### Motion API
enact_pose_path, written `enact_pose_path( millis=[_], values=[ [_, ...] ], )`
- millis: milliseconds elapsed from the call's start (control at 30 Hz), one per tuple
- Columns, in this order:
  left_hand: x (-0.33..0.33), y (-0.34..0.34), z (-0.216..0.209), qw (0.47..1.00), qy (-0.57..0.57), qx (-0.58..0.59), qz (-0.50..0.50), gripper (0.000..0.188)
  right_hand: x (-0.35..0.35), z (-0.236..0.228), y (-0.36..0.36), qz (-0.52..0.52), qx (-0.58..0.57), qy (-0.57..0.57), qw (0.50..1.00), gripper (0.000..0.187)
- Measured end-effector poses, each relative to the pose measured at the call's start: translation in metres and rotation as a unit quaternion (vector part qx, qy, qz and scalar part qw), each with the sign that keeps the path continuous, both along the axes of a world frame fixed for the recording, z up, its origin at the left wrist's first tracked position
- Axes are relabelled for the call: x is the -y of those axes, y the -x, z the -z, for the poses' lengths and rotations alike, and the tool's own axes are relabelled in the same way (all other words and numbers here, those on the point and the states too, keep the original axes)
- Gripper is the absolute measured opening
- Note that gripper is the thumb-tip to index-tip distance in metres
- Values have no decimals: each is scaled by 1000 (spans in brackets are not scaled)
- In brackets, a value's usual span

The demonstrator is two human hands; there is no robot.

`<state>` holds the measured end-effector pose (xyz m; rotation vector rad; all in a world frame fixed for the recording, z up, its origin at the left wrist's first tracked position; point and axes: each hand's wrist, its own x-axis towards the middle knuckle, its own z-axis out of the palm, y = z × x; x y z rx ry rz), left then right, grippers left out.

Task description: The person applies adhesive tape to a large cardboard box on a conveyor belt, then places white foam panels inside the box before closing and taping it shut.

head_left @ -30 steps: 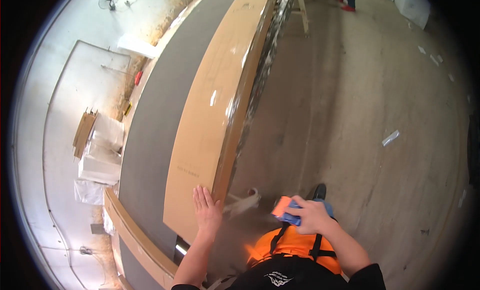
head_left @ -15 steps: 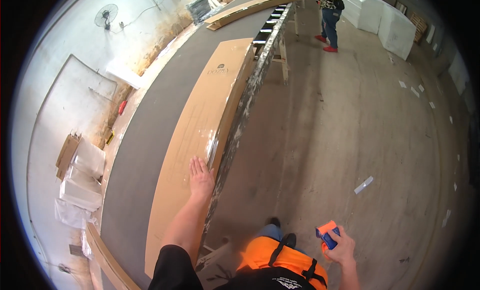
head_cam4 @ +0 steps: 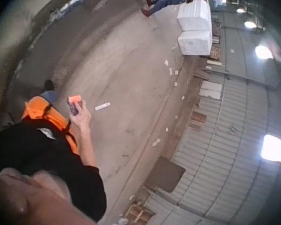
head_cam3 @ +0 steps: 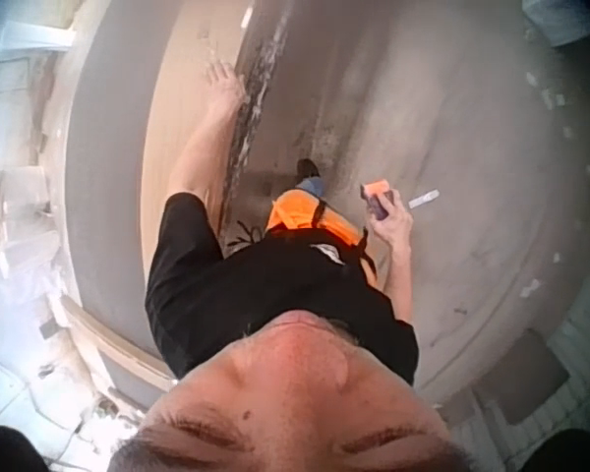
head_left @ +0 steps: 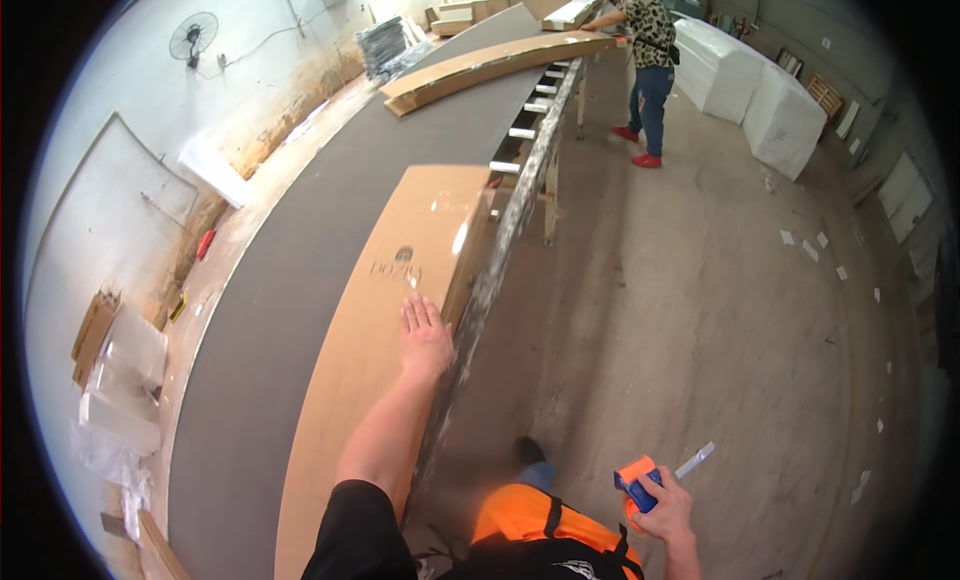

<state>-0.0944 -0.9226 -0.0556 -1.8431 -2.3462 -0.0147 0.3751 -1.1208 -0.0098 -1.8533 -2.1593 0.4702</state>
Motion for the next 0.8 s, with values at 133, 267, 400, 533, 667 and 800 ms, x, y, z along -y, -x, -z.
enact_pose_path(
  millis=[133, 267, 400, 533, 667, 800],
  values=[
    [-82, 6, 1, 1000, 3, 14, -2, 71, -65, -17, 11, 19, -29, -35, 999, 44],
    [-146, -10, -18, 995, 77, 3, -66, 71, -115, -18, 19, 33, -47, -51, 997, 46],
    [-199, -11, -36, 984, 131, 4, -117, 81, -168, -15, 36, -1, -12, -37, 999, 49],
    [-237, -16, -74, 967, 160, 105, -171, 97, -234, -13, 54, -61, -39, -37, 997, 53],
    [-260, -2, -79, 955, 98, 145, -239, 98, -308, -14, 83, -138, -36, -20, 990, 57],
    [-287, 4, -74, 941, 109, 159, -279, 101, -399, 12, 111, -226, -119, -23, 967, 61]
  ],
)
